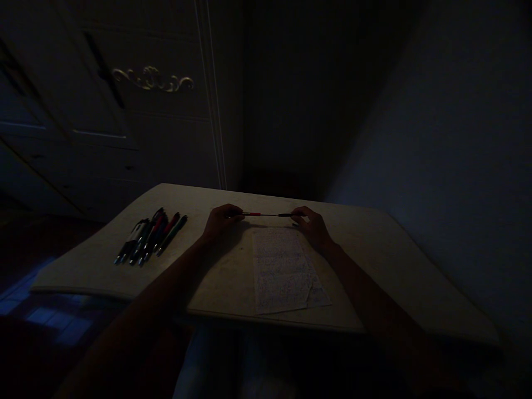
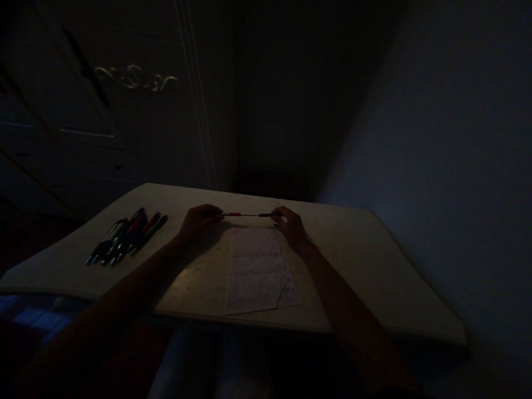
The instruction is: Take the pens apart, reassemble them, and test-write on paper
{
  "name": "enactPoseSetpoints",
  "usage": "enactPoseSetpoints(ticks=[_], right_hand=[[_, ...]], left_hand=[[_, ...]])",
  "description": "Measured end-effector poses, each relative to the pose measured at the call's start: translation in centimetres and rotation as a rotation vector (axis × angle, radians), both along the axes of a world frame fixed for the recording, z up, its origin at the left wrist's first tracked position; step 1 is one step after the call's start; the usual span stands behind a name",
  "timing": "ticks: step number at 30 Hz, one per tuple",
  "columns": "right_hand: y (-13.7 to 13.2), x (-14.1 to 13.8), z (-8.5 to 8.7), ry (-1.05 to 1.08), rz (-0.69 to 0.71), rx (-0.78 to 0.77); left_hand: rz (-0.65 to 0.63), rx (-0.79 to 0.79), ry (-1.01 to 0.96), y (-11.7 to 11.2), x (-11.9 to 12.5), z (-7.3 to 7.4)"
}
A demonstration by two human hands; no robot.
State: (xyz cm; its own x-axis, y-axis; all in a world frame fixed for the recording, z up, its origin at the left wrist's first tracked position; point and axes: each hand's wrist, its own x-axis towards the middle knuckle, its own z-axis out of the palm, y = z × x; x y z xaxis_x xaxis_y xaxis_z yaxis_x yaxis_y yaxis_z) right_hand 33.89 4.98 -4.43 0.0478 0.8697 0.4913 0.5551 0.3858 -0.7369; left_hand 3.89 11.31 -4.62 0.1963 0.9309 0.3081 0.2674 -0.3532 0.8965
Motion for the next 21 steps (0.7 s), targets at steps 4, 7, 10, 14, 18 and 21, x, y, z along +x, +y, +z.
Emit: enactPoseSetpoints(ticks=[4,7,10,14,18,21], right_hand=[[-0.1,-0.2,0.0,0.02,0.005,-0.02],[-0.1,-0.5,-0.2,0.023,0.016,-0.023],[-0.1,-0.9,-0.3,0.018,0.04,-0.025],[-0.3,-1.5,-0.4,0.017,0.05,-0.026],[-0.6,-2.1,-0.4,0.012,0.078,-0.043],[-0.7,-2.5,-0.3,0.033,0.079,-0.049]], left_hand=[[-0.011,-0.012,0.009,-0.2,0.1,0.2],[-0.009,-0.032,0.012,-0.5,0.2,0.5],[-0.028,-0.025,0.01,-0.9,0.5,0.9],[-0.038,-0.025,0.019,-1.4,0.9,1.4],[-0.056,-0.015,0.041,-1.9,1.3,1.7],[-0.061,-0.006,0.041,-2.0,1.4,1.6]])
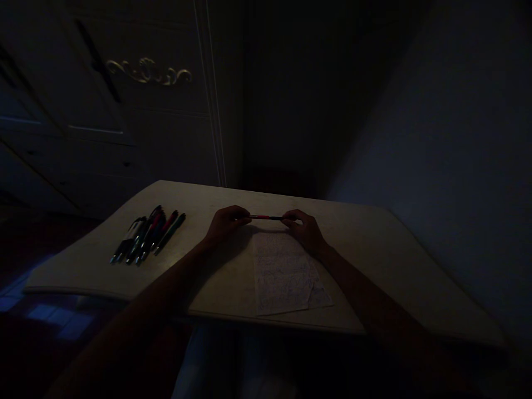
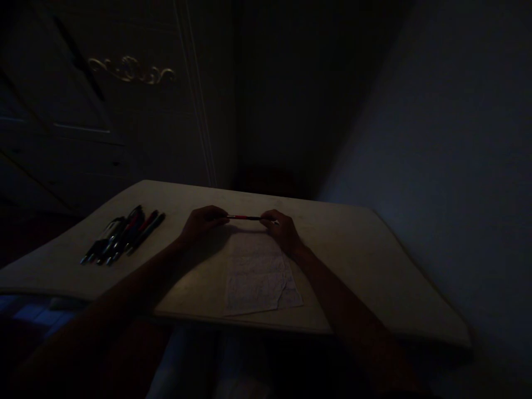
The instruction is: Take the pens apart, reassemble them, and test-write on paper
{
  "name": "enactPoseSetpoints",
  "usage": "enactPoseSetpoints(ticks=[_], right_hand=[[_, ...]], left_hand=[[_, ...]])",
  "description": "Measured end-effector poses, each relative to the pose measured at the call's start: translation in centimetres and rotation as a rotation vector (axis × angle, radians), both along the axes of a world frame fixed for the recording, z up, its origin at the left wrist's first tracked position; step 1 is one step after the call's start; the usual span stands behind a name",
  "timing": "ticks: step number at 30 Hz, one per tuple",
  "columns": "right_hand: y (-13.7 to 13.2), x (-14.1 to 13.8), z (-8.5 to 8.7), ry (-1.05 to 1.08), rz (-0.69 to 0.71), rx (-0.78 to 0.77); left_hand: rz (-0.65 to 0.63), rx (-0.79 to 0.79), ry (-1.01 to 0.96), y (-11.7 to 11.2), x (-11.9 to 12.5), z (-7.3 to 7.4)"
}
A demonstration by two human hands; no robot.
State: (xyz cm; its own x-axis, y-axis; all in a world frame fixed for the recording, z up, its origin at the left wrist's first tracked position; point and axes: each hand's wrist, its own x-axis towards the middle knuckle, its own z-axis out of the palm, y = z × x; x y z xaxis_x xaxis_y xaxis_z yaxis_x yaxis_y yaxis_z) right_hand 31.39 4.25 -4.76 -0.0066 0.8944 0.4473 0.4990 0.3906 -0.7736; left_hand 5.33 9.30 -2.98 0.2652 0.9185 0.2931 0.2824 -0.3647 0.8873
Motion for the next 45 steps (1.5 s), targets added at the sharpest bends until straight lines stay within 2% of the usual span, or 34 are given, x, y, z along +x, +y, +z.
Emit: enactPoseSetpoints(ticks=[13,21,31,34,36,40,45], right_hand=[[0.2,-0.3,-0.3,0.178,-0.001,-0.055],[-0.4,-0.6,0.3,0.092,-0.002,-0.067],[-0.3,-1.4,0.3,0.087,-0.061,0.016],[-0.3,-1.2,0.3,0.084,-0.084,0.033],[-0.4,-1.1,0.4,0.086,-0.097,0.038],[-0.5,-1.1,0.6,0.074,-0.095,0.045],[-0.5,-1.1,0.6,0.066,-0.107,0.064]], left_hand=[[-0.024,0.021,0.016,0.0,0.0,-0.4],[-0.088,0.036,-0.038,-0.2,-0.1,-0.3],[-0.171,0.064,-0.194,0.4,0.5,-1.6],[-0.063,0.046,-0.136,0.3,0.5,-1.2],[-0.034,0.028,-0.042,0.1,0.4,-0.9],[-0.076,0.018,0.062,-0.1,0.1,-0.4],[-0.141,0.115,0.037,0.1,0.0,-0.3]])
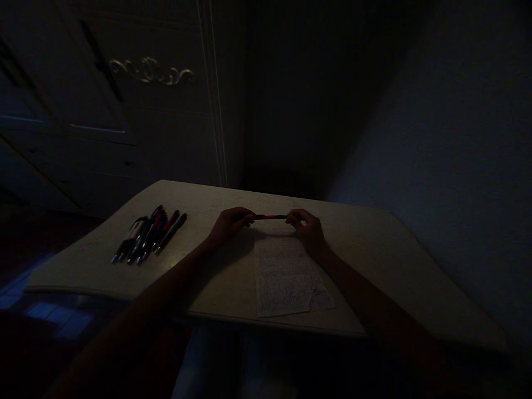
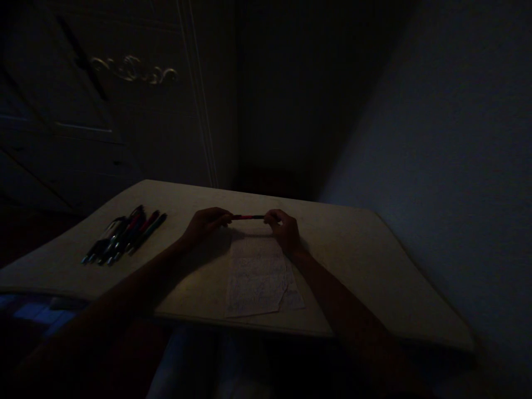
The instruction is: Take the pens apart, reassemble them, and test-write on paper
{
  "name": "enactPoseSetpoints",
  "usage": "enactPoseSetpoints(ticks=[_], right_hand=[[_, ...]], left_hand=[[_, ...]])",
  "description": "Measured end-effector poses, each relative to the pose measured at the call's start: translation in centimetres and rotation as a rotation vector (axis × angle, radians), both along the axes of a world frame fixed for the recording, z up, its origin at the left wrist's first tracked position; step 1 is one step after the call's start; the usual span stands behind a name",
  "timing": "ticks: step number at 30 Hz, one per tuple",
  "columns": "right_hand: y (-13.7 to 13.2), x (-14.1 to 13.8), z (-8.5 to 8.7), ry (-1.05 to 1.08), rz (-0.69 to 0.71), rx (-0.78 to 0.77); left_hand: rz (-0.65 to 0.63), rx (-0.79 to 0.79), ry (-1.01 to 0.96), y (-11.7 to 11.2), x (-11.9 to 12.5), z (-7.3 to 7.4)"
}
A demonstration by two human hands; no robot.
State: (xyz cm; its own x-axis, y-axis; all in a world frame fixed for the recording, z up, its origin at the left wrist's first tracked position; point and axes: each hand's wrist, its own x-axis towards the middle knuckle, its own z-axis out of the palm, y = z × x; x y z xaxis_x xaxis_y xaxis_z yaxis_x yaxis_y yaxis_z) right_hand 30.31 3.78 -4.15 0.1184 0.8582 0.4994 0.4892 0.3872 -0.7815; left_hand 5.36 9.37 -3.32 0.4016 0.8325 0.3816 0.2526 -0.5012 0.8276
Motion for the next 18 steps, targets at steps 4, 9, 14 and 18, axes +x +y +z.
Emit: enactPoseSetpoints(ticks=[4,9,14,18], right_hand=[[-0.05,-0.03,-0.01,-0.018,0.006,-0.003],[-0.12,0.11,0.11,-0.142,0.006,0.032],[-0.15,0.1,0.09,-0.202,0.004,0.016],[-0.31,-0.29,0.11,-0.195,-0.018,-0.009]], left_hand=[[0.028,0.056,-0.018,0.12,-0.15,-0.15],[0.044,0.061,0.005,-0.1,-0.2,-0.37],[0.041,0.118,0.006,-0.39,-0.08,-0.27],[-0.012,0.129,-0.026,-0.27,-0.06,-0.28]])
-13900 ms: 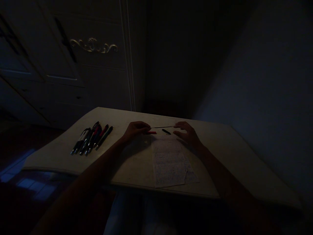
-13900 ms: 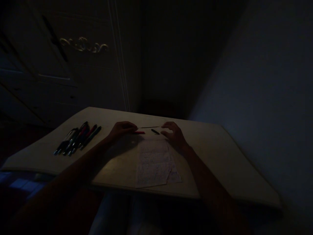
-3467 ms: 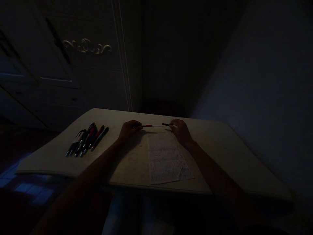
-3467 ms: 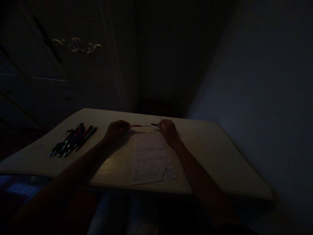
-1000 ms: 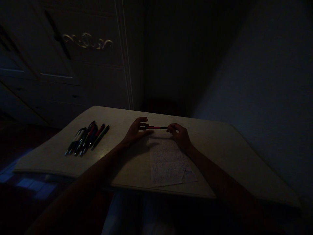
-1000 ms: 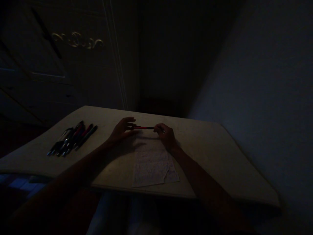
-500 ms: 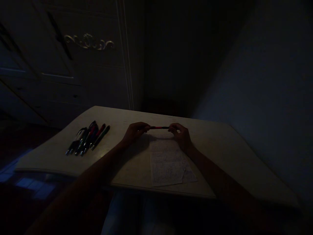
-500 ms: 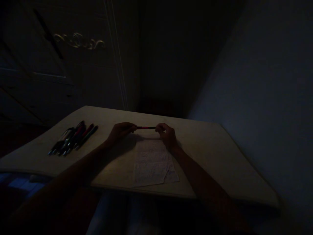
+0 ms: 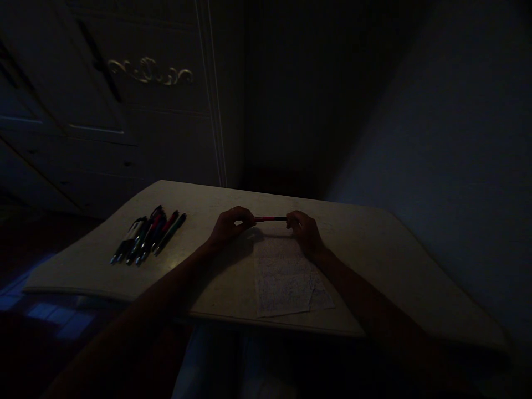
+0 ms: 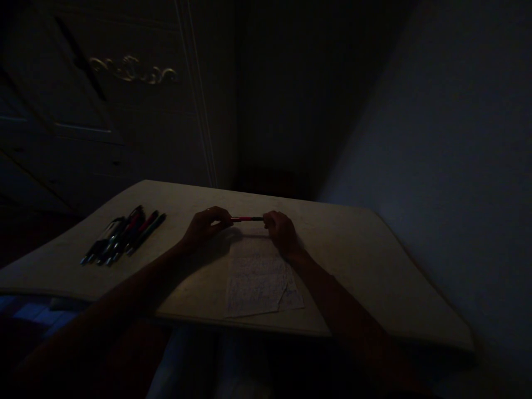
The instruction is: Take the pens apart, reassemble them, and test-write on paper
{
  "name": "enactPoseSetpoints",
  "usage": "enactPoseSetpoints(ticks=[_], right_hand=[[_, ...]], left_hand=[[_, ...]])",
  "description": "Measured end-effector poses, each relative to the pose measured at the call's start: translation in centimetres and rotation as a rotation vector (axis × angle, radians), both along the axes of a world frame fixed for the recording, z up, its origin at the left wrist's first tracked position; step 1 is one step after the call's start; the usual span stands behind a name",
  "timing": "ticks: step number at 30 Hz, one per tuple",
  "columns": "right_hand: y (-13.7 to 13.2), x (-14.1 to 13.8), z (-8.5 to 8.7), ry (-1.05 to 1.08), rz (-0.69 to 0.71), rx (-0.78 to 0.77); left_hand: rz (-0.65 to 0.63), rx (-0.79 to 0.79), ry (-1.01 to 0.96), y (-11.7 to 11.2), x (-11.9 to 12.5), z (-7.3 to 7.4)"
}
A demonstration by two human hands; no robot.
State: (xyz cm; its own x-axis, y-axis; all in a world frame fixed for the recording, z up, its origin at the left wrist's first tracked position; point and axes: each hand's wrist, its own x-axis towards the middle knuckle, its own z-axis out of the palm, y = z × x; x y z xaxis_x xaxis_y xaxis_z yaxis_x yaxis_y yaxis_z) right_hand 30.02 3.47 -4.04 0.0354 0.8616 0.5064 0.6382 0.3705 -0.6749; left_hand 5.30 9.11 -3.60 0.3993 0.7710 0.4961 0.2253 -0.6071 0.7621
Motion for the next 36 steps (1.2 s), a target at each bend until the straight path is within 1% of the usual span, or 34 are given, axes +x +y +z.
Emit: enactPoseSetpoints(ticks=[5,7,9,12,14,16,18,23,25,27,29,32,34,36], right_hand=[[0.08,-0.05,-0.04,0.117,0.006,-0.039],[0.2,0.08,-0.13,0.154,0.006,-0.026],[0.28,0.18,-0.2,0.168,0.008,-0.004],[0.25,0.23,-0.18,0.159,0.009,0.03],[0.16,0.21,-0.1,0.139,0.009,0.047],[0.08,0.19,0.0,0.123,0.005,0.056],[0.04,0.16,0.08,0.115,0.003,0.05],[0.08,0.09,0.17,0.107,-0.008,0.005],[0.09,0.11,0.16,0.137,-0.004,0.004],[0.07,0.16,0.11,0.175,0.004,0.01],[0.06,0.2,0.06,0.196,0.011,0.014],[0.06,0.21,0.07,0.198,0.017,0.013],[0.06,0.18,0.17,0.193,0.021,0.01],[0.03,0.14,0.28,0.185,0.03,0.0]], left_hand=[[-0.025,-0.04,-0.065,0.21,0.24,-0.14],[0.0,-0.095,-0.136,0.24,0.4,-0.16],[0.049,-0.176,-0.164,0.23,0.48,-0.1],[0.082,-0.303,-0.074,0.07,0.41,0.16],[0.056,-0.363,0.006,-0.09,0.32,0.4],[0.032,-0.391,0.03,-0.19,0.28,0.59],[0.006,-0.391,-0.015,-0.19,0.3,0.67],[-0.095,-0.327,-0.175,0.05,0.54,0.43],[-0.082,-0.34,-0.222,0.07,0.57,0.35],[-0.033,-0.348,-0.194,0.01,0.51,0.34],[0.017,-0.353,-0.092,-0.07,0.36,0.39],[0.01,-0.363,0.037,-0.05,0.16,0.52],[-0.015,-0.347,0.039,0.07,0.08,0.61],[-0.02,-0.305,-0.005,0.18,0.04,0.67]])
